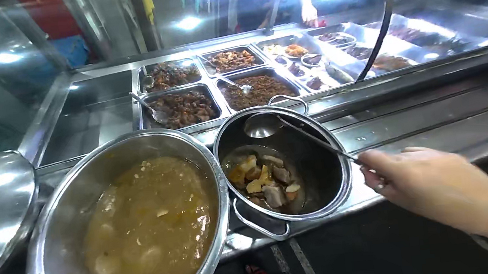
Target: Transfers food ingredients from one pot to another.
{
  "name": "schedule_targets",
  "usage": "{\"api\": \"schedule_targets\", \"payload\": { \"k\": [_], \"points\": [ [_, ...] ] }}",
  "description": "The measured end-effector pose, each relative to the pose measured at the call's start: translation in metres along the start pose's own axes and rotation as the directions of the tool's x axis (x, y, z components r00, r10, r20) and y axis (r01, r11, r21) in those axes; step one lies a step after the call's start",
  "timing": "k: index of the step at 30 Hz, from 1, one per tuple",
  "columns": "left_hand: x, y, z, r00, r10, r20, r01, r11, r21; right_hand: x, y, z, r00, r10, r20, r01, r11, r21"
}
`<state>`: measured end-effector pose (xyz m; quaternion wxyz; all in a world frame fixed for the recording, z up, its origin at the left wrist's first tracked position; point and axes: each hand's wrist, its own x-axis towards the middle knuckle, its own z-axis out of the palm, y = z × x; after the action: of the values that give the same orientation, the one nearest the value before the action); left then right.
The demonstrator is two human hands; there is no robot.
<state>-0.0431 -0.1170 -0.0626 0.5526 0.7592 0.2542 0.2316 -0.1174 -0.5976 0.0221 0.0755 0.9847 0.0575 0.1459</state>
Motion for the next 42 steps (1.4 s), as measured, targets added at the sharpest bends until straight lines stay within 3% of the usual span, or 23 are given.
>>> {"api": "schedule_targets", "payload": {
  "k": [3, 5, 9, 12, 14, 17, 19, 23, 27, 31, 36, 39, 42],
  "points": [
    [-0.005, 0.006, 0.001, 0.999, -0.037, -0.008, 0.037, 0.999, 0.039, 0.01, -0.008, -0.054, 0.95, 0.261, 0.172, -0.291, 0.938, 0.186],
    [-0.007, 0.008, 0.001, 0.998, -0.066, -0.018, 0.067, 0.997, 0.038, 0.019, -0.019, -0.073, 0.946, 0.293, 0.139, -0.323, 0.896, 0.304],
    [-0.008, 0.009, 0.002, 0.995, -0.1, -0.029, 0.1, 0.995, -0.003, 0.054, -0.065, -0.061, 0.987, 0.043, -0.152, 0.012, 0.94, 0.342],
    [-0.01, 0.011, 0.004, 0.993, -0.112, -0.047, 0.111, 0.994, -0.022, 0.093, -0.123, -0.024, 0.925, -0.231, -0.301, 0.304, 0.927, 0.222],
    [-0.009, 0.011, 0.005, 0.992, -0.116, -0.056, 0.116, 0.993, -0.009, 0.112, -0.158, -0.004, 0.902, -0.368, -0.227, 0.411, 0.892, 0.189],
    [-0.008, 0.011, 0.005, 0.99, -0.134, -0.052, 0.133, 0.991, -0.029, 0.128, -0.2, 0.005, 0.896, -0.435, 0.086, 0.425, 0.898, 0.115],
    [-0.007, 0.011, 0.007, 0.986, -0.155, -0.064, 0.152, 0.987, -0.052, 0.136, -0.218, 0.008, 0.872, -0.425, 0.243, 0.42, 0.904, 0.076],
    [-0.008, 0.014, 0.007, 0.981, -0.184, -0.057, 0.178, 0.979, -0.096, 0.14, -0.237, 0.02, 0.836, -0.384, 0.392, 0.398, 0.916, 0.048],
    [-0.007, 0.012, 0.008, 0.984, -0.169, -0.055, 0.162, 0.98, -0.113, 0.148, -0.248, 0.016, 0.713, -0.313, 0.628, 0.366, 0.929, 0.048],
    [-0.006, 0.012, 0.008, 0.988, -0.149, -0.048, 0.143, 0.984, -0.103, 0.158, -0.249, 0.005, 0.663, -0.179, 0.727, 0.118, 0.984, 0.135],
    [-0.005, 0.009, 0.01, 0.987, -0.149, -0.056, 0.14, 0.98, -0.14, 0.158, -0.242, -0.002, 0.68, -0.128, 0.722, -0.158, 0.936, 0.315],
    [-0.005, 0.009, 0.01, 0.987, -0.147, -0.062, 0.136, 0.98, -0.145, 0.156, -0.252, -0.006, 0.639, -0.186, 0.747, -0.217, 0.887, 0.407],
    [-0.005, 0.009, 0.01, 0.988, -0.143, -0.061, 0.132, 0.979, -0.158, 0.154, -0.267, -0.005, 0.6, -0.274, 0.751, -0.175, 0.872, 0.458]
  ]
}}
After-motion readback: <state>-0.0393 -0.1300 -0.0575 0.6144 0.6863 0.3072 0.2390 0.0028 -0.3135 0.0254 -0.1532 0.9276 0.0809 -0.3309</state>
